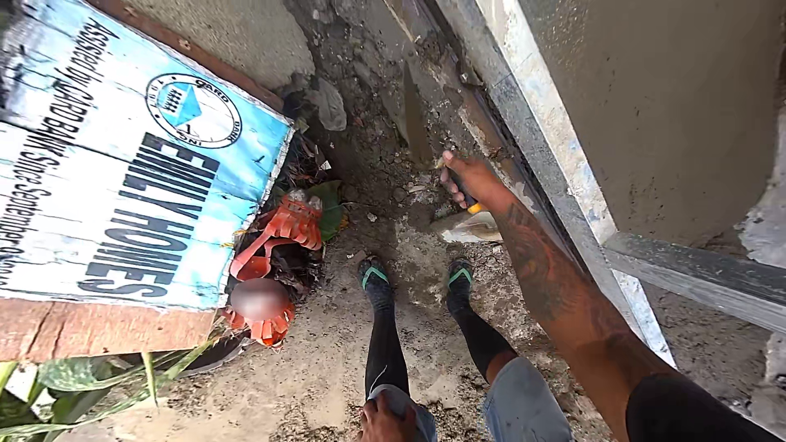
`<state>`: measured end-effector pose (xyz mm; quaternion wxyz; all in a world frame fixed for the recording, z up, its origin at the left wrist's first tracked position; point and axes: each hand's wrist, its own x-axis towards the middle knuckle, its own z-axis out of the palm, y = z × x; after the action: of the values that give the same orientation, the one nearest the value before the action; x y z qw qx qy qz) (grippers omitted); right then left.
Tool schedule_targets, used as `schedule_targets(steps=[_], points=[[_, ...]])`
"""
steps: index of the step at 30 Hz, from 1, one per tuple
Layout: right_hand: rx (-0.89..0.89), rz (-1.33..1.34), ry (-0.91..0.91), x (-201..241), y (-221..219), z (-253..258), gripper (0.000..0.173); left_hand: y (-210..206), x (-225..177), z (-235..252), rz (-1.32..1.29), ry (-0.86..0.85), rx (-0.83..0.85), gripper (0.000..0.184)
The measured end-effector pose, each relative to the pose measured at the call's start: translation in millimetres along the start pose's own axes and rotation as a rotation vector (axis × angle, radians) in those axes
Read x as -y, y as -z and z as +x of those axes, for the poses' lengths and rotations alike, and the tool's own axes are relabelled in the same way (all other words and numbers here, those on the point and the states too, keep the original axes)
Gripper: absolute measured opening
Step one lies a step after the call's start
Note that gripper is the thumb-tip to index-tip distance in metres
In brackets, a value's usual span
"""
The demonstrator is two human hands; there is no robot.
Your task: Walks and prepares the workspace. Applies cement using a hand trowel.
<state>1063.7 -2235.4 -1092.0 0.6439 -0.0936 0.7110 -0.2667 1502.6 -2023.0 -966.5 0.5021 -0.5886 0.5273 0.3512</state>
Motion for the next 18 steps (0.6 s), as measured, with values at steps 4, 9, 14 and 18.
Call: schedule_targets(steps=[4, 9, 14, 18], points=[[-0.026, 0.060, -0.058, -11, 30, -16, 0.053, 5, -2, -1, -0.025, -0.003, 0.004, 0.077], [0.012, 0.117, -0.038, 34, 26, 47, 0.055, 4, 0, 2, -0.050, -0.006, -0.006, 0.076], [0.115, -0.372, -0.039, 81, -34, 51, 0.057, 8, -4, -1, -0.056, -0.002, 0.013, 0.077], [-0.008, -0.156, 0.026, 38, -24, 19, 0.052, 13, -12, -1, -0.064, -0.005, 0.015, 0.076]])
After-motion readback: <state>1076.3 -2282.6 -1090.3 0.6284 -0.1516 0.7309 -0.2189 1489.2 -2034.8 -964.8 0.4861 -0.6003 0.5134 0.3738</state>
